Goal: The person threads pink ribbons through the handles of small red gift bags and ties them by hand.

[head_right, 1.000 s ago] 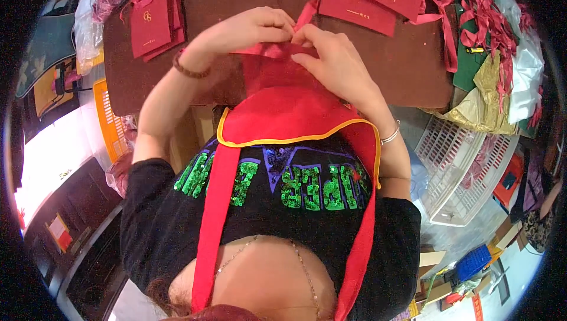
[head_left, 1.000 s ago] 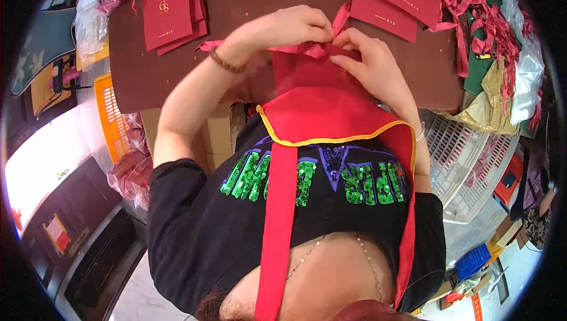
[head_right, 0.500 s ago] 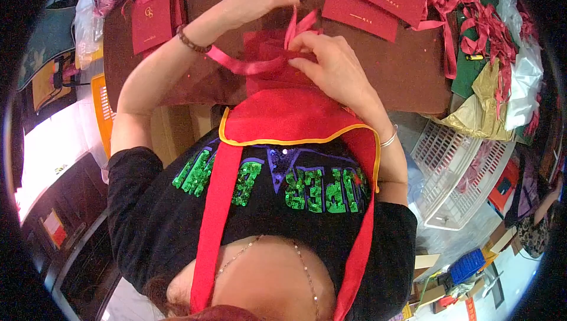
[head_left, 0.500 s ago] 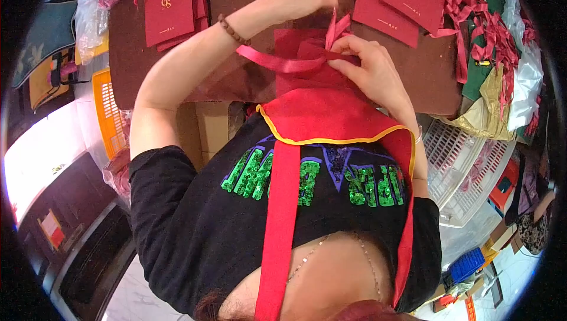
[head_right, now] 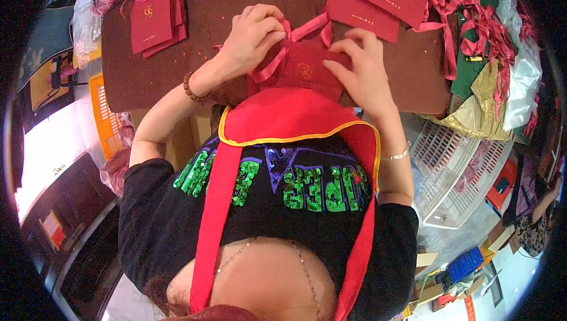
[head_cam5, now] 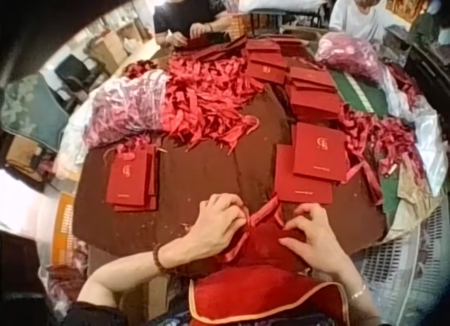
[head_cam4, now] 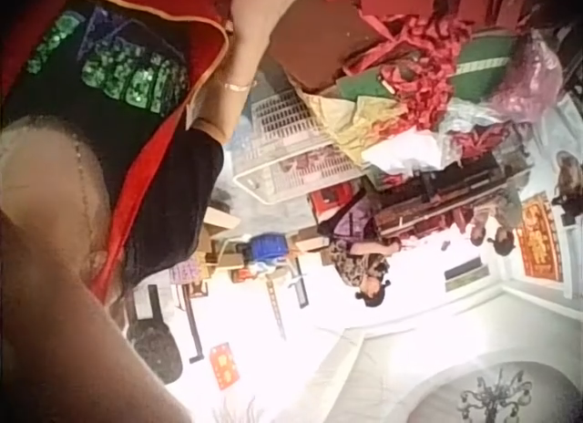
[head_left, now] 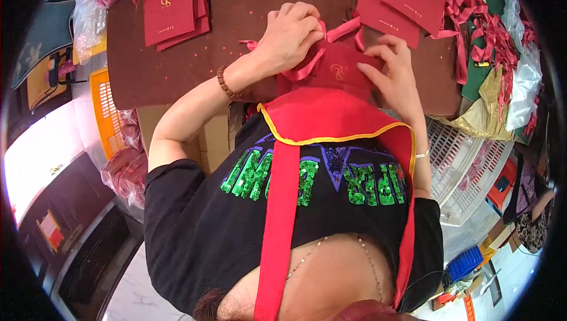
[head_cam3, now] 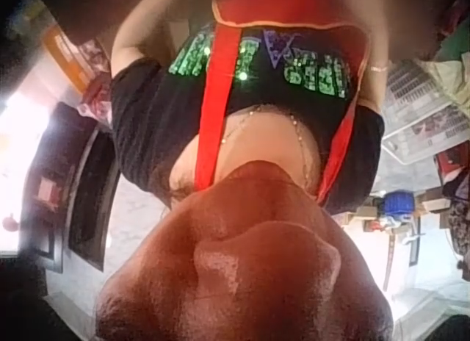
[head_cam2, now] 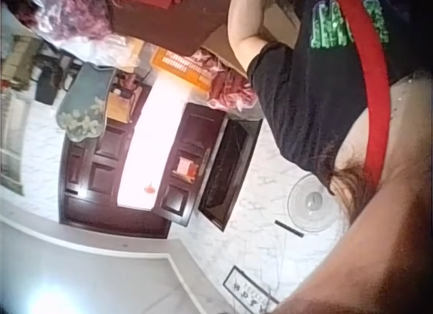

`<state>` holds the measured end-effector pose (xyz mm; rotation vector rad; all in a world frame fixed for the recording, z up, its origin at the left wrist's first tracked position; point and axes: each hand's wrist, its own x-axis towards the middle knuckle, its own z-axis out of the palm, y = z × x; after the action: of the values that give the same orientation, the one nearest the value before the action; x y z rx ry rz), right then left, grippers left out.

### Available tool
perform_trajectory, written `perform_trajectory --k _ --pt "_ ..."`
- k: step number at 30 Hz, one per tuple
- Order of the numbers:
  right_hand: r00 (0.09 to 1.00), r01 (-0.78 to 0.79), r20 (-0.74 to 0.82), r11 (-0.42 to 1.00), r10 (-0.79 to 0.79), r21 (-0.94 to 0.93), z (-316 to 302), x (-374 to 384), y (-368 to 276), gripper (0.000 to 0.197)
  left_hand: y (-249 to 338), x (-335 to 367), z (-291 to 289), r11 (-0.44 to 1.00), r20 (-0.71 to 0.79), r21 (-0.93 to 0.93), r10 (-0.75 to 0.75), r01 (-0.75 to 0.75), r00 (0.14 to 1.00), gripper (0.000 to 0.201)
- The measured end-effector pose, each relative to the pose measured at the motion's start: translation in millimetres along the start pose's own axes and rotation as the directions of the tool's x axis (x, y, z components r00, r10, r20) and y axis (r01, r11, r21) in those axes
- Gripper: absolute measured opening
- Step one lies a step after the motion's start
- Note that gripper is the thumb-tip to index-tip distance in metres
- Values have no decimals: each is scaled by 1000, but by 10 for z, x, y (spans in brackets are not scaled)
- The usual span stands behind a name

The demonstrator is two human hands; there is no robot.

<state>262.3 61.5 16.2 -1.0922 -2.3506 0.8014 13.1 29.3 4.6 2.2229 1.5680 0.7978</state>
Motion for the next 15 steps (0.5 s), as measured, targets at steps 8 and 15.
perform_trajectory --k 8,15 --pt "817 -576 324 650 478 495 -17 -138 148 23 82 -177 -48 845 91 -439 -297 305 951 50" --pt "828 -555 361 536 429 636 80 -39 276 20 -9 -392 -526 856 616 -263 -207 446 760 61"
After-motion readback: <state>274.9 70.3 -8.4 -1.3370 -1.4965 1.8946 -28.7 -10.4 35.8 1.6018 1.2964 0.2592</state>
